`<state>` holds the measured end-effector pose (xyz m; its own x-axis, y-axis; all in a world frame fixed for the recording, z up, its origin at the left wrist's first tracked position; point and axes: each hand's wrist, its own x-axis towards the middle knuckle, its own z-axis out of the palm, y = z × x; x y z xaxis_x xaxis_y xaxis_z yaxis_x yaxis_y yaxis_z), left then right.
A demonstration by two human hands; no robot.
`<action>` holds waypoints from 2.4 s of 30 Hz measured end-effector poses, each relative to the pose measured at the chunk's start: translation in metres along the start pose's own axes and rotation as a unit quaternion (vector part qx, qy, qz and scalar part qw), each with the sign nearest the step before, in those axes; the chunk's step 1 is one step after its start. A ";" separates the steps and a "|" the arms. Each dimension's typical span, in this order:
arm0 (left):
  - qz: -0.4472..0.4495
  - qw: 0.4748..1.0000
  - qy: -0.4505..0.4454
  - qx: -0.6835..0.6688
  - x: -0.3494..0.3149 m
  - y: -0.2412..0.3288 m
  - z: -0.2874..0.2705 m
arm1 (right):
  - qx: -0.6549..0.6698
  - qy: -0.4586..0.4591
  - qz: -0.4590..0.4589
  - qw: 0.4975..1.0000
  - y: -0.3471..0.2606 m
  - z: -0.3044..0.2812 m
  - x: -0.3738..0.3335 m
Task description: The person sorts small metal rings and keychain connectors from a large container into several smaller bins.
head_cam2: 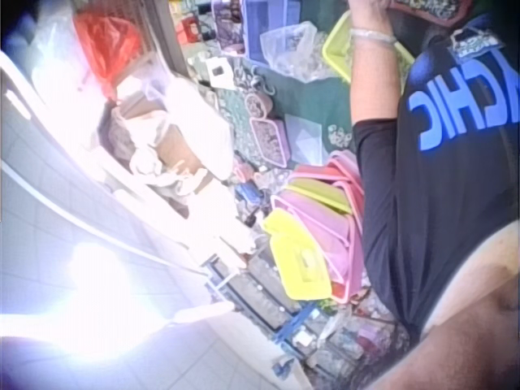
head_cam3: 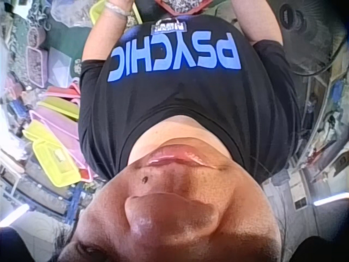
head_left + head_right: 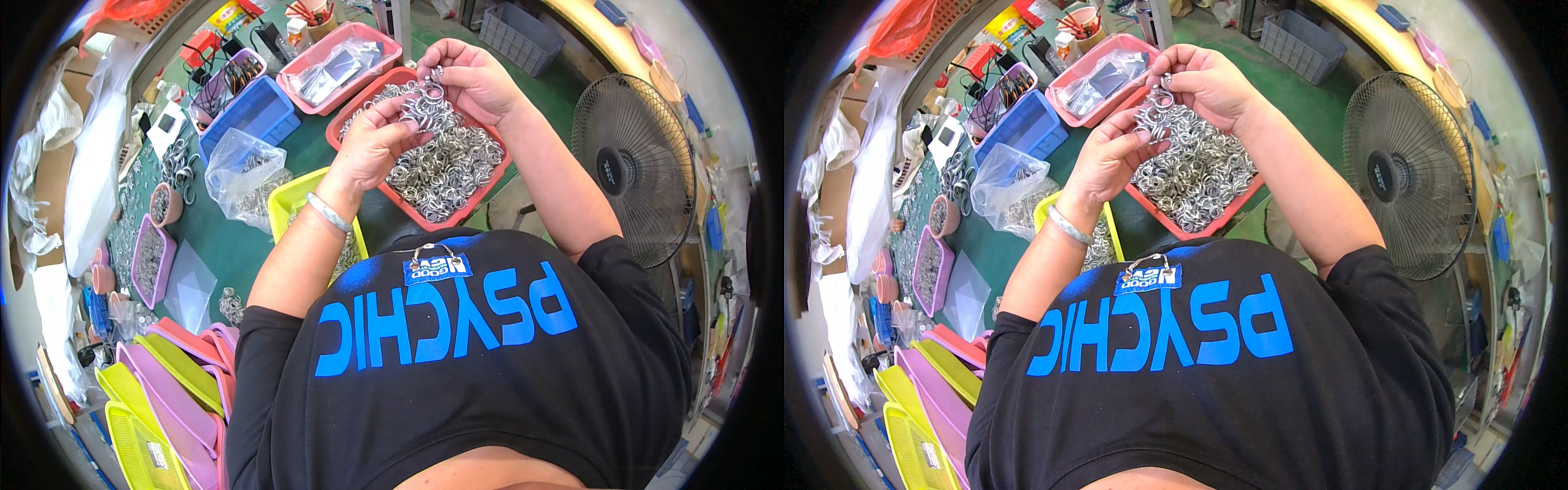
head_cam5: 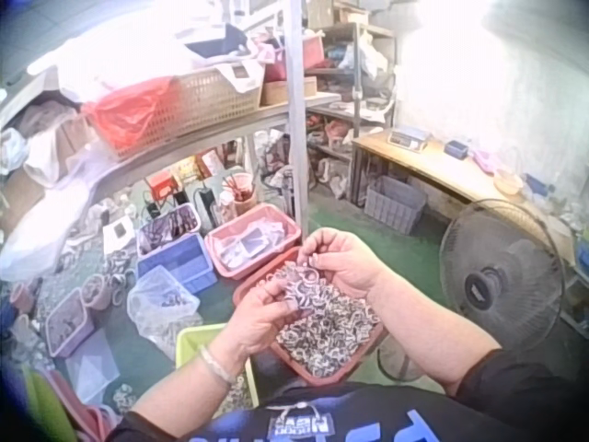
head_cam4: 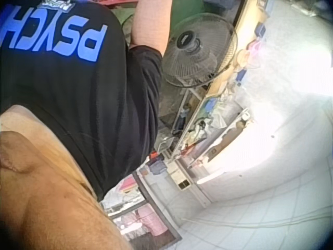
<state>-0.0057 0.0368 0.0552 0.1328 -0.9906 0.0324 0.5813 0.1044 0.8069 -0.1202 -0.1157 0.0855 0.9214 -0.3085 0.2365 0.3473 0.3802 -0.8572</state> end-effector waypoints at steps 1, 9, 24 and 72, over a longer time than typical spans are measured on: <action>-0.002 1.000 -0.002 -0.008 -0.001 0.000 0.000 | -0.002 0.004 -0.001 1.000 0.000 0.000 0.000; -0.026 0.999 0.035 -0.029 -0.002 0.002 0.004 | -0.017 0.013 0.005 1.000 0.002 0.004 0.000; -0.088 0.967 0.001 -0.239 -0.010 -0.014 -0.023 | -0.247 -0.115 0.026 0.962 0.003 0.035 -0.004; -0.151 0.988 0.014 0.004 0.025 -0.041 -0.013 | -0.179 0.150 0.105 0.967 0.028 -0.031 -0.035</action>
<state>-0.0156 0.0087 0.0157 -0.0247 -0.9736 -0.2271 0.5917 -0.1974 0.7816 -0.1479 -0.1214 0.0391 0.8548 -0.5158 -0.0575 0.0260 0.1531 -0.9879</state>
